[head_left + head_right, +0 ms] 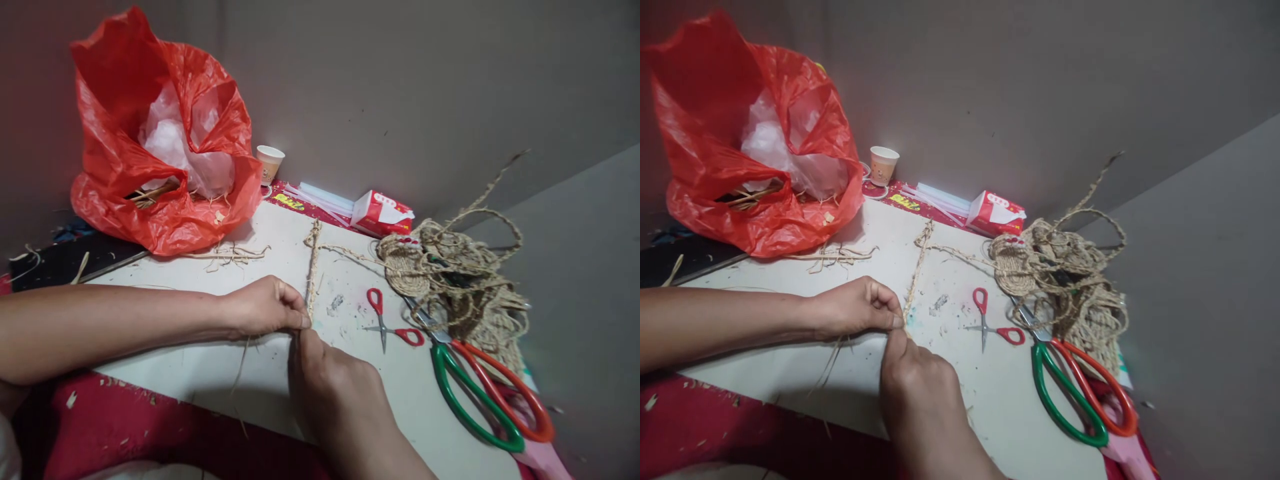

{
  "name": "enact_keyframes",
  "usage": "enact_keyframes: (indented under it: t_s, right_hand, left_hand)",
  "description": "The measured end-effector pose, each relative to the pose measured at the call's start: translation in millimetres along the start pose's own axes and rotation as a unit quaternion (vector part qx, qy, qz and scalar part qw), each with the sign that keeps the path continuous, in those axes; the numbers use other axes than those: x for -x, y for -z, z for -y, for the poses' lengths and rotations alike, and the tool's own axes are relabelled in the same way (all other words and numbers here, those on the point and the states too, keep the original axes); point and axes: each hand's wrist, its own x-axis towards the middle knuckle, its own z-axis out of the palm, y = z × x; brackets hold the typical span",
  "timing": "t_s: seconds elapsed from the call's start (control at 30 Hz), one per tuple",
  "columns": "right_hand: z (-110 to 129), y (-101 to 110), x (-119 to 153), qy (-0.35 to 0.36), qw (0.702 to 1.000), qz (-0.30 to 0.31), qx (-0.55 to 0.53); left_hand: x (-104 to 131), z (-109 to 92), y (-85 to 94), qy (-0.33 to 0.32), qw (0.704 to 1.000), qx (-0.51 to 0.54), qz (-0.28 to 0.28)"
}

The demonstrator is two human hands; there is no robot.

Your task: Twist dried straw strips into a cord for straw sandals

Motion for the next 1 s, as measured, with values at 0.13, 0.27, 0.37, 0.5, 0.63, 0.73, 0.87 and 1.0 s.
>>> enact_keyframes:
  t_s: [0.13, 0.27, 0.37, 0.5, 0.63, 0.73, 0.87, 1.0]
  right_hand:
    - [14, 7, -4, 0.02, 0.999, 0.024, 0.028]
    - [25, 24, 4, 0.067, 0.992, 0.093, -0.043]
    - [13, 48, 14, 0.051, 0.973, 0.125, -0.186]
    - [-22, 68, 13, -0.186, 0.919, 0.034, -0.345]
    - [-32, 48, -8, -0.342, 0.773, 0.089, -0.527]
    - [-26, 26, -21, -0.322, 0.606, 0.197, -0.7]
    - [-25, 9, -24, -0.309, 0.521, 0.239, -0.759]
    - [-34, 2, -22, -0.294, 0.476, 0.256, -0.788]
  left_hand:
    - [3, 3, -2.6, -0.028, 0.996, -0.078, -0.01]
    - [7, 4, -2.1, -0.036, 0.996, -0.085, 0.006]
    - [9, 1, -0.2, -0.025, 0.996, -0.082, 0.017]
    - [11, -5, 0.5, -0.029, 0.998, -0.054, 0.01]
    - [11, -7, -0.2, -0.045, 0.998, -0.024, 0.02]
    - [10, -5, 0.8, -0.061, 0.997, -0.026, 0.031]
    - [9, -4, 2.2, -0.067, 0.995, -0.057, 0.037]
    - [10, -6, 2.3, -0.061, 0.993, -0.076, 0.06]
